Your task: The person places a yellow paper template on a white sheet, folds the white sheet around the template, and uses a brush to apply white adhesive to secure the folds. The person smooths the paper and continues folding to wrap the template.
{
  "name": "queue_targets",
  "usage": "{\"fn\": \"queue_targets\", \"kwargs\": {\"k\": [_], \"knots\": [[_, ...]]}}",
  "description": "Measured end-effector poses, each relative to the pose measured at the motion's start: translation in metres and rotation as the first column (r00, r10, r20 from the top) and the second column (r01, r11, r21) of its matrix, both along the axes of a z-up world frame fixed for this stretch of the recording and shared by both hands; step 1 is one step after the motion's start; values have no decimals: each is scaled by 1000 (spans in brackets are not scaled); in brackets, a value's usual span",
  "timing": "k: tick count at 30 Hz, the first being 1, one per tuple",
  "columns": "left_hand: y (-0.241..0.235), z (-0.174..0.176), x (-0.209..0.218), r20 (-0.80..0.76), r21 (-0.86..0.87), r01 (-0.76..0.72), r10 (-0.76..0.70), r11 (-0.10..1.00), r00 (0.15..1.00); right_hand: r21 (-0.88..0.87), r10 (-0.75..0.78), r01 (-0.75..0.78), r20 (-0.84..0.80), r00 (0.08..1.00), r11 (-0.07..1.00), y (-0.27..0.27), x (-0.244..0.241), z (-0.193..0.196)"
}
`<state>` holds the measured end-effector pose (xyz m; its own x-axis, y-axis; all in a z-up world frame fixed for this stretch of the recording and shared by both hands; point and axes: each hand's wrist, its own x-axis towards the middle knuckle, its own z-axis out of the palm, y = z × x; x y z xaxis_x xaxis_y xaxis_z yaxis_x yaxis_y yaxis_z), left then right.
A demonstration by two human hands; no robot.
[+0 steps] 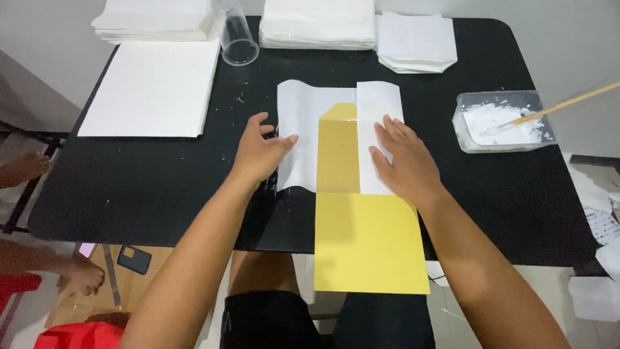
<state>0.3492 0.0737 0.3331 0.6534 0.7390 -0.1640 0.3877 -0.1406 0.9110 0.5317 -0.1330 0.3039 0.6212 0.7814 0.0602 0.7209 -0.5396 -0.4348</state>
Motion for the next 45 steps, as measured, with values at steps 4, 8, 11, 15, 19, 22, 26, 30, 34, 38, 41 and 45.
{"fn": "queue_targets", "kwargs": {"k": [4, 8, 11, 15, 19, 22, 26, 30, 34, 38, 41, 45], "knots": [[11, -4, 11, -3, -106, 17, -18, 994, 1000, 7, -5, 5, -7, 1000, 1000, 1, 1, -2], [13, -21, 24, 19, -10, 144, -144, 990, 989, -5, 1, -1, -6, 1000, 1000, 1, 1, 1], [-14, -1, 20, 111, -58, 182, -175, 982, 978, -7, -3, 3, -11, 1000, 1000, 1, -1, 1], [-44, 35, 10, 199, -268, 79, -25, 960, 980, 1, -17, 17, -24, 1000, 1000, 2, -1, 2], [-37, 8, 15, 177, -373, 12, 59, 928, 982, 10, -31, 32, -57, 998, 999, 3, 0, 3], [-33, -2, 18, 96, -282, 151, -129, 947, 987, 1, -21, 21, -39, 999, 1000, 2, -1, 1], [-32, -22, 35, 84, 18, 246, -247, 969, 965, 11, -13, 13, -32, 999, 1000, 1, -5, 5], [-53, -27, 59, 80, 100, 286, -295, 953, 952, 11, 4, -4, -16, 1000, 1000, 1, 1, 0], [-70, -21, 63, 41, 196, 342, -356, 919, 933, 16, -3, 3, -18, 1000, 1000, 1, -3, 3], [-79, -13, 62, -74, 168, 378, -371, 910, 926, -6, -3, 3, -10, 1000, 1000, 0, -6, 7], [-74, -24, 64, -75, 174, 392, -385, 903, 920, -3, 1, -1, -7, 1000, 1000, 0, 0, 1], [-68, -42, 59, 10, 274, 483, -504, 832, 863, 8, 6, -6, -6, 1000, 1000, 0, -2, 2]]}}
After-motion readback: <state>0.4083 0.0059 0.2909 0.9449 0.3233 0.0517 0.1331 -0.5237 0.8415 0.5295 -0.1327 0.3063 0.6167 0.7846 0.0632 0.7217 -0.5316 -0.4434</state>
